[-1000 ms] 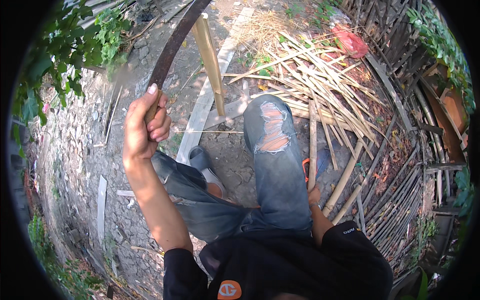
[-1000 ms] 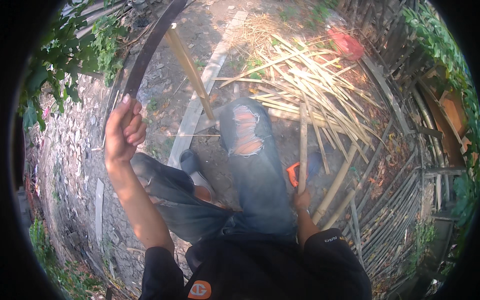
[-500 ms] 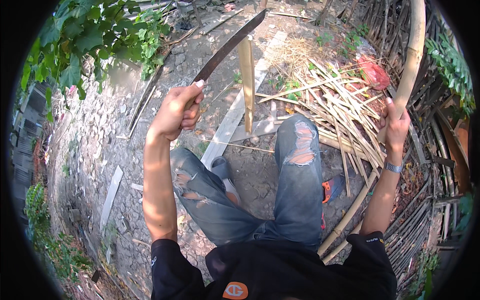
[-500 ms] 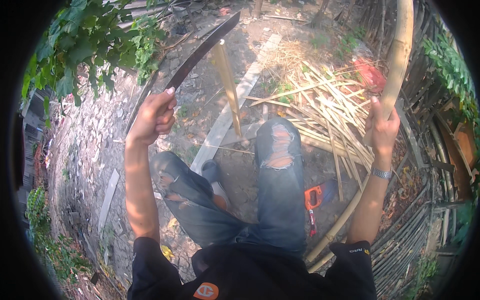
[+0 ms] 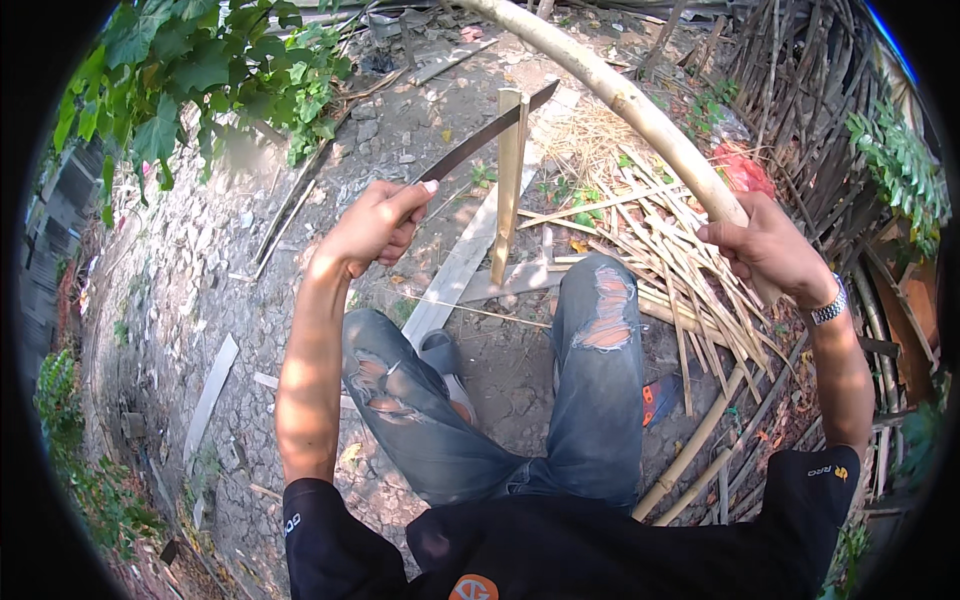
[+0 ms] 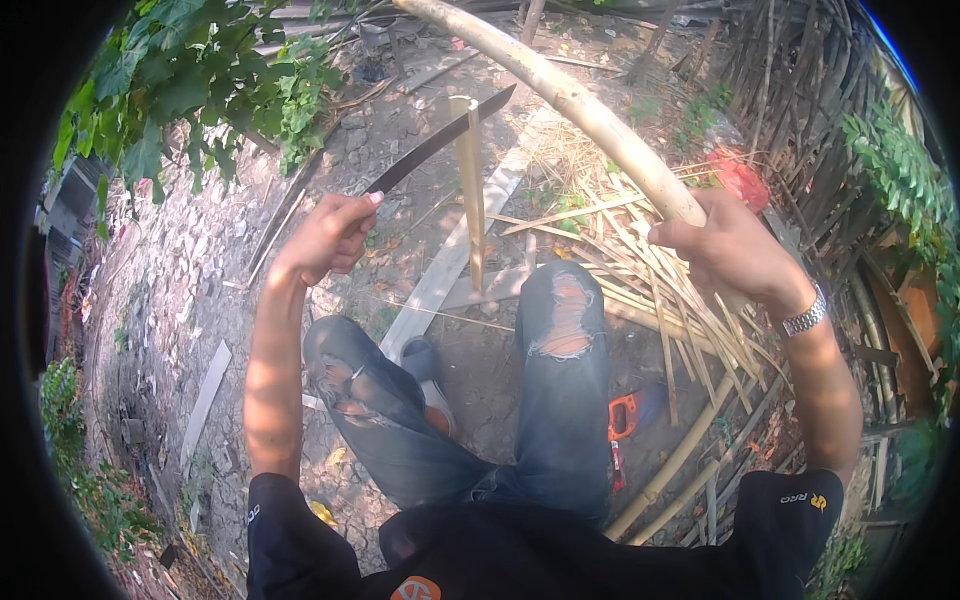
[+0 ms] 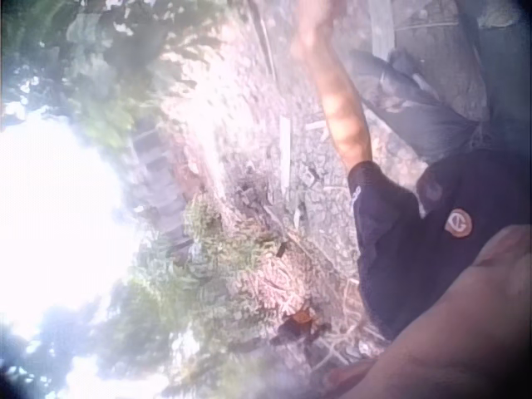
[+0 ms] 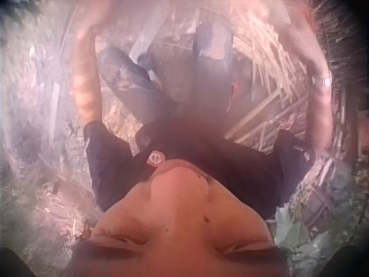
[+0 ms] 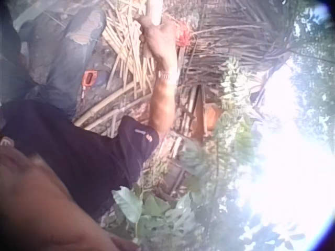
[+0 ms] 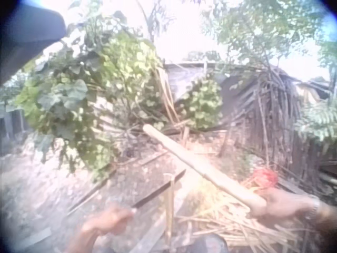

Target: The person sits on a small stool outdoors and uses a machete to split long bamboo poles into thin strips. They repeatedly position the bamboo on a wooden plank and strike it with the blade to separate the material, then gather the resulting strips.

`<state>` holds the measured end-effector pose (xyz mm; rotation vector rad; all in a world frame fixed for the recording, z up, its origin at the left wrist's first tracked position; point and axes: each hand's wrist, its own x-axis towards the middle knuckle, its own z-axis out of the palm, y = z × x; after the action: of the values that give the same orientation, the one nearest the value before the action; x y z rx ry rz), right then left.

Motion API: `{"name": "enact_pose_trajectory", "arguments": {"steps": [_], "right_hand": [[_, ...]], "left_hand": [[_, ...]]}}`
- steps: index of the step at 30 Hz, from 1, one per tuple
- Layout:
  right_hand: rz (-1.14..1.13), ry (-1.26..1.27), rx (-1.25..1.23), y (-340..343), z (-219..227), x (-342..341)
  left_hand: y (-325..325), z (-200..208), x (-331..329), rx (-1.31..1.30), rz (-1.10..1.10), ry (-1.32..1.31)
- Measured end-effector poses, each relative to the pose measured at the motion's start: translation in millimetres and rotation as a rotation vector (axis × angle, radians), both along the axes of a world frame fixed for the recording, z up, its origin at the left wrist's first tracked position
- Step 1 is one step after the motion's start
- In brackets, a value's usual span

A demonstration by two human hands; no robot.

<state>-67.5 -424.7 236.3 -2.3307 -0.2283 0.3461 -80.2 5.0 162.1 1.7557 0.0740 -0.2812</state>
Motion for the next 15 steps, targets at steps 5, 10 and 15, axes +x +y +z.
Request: {"name": "enact_pose_trajectory", "arguments": {"steps": [5,10,15], "right_hand": [[-0.194,-0.650,0.506,-15.3,75.9,3.3],[-0.158,-0.872,1.138,-1.2,61.8,41.5],[-0.014,0.376,0.015,-5.8,-113.3,8.9]], "left_hand": [[17.7,-12.6,14.1,-0.084,0.038,-0.013],[22.7,-8.3,17.4,-0.036,0.062,-0.020],[28.0,-13.7,31.3,0.094,-0.003,-0.010]]}}
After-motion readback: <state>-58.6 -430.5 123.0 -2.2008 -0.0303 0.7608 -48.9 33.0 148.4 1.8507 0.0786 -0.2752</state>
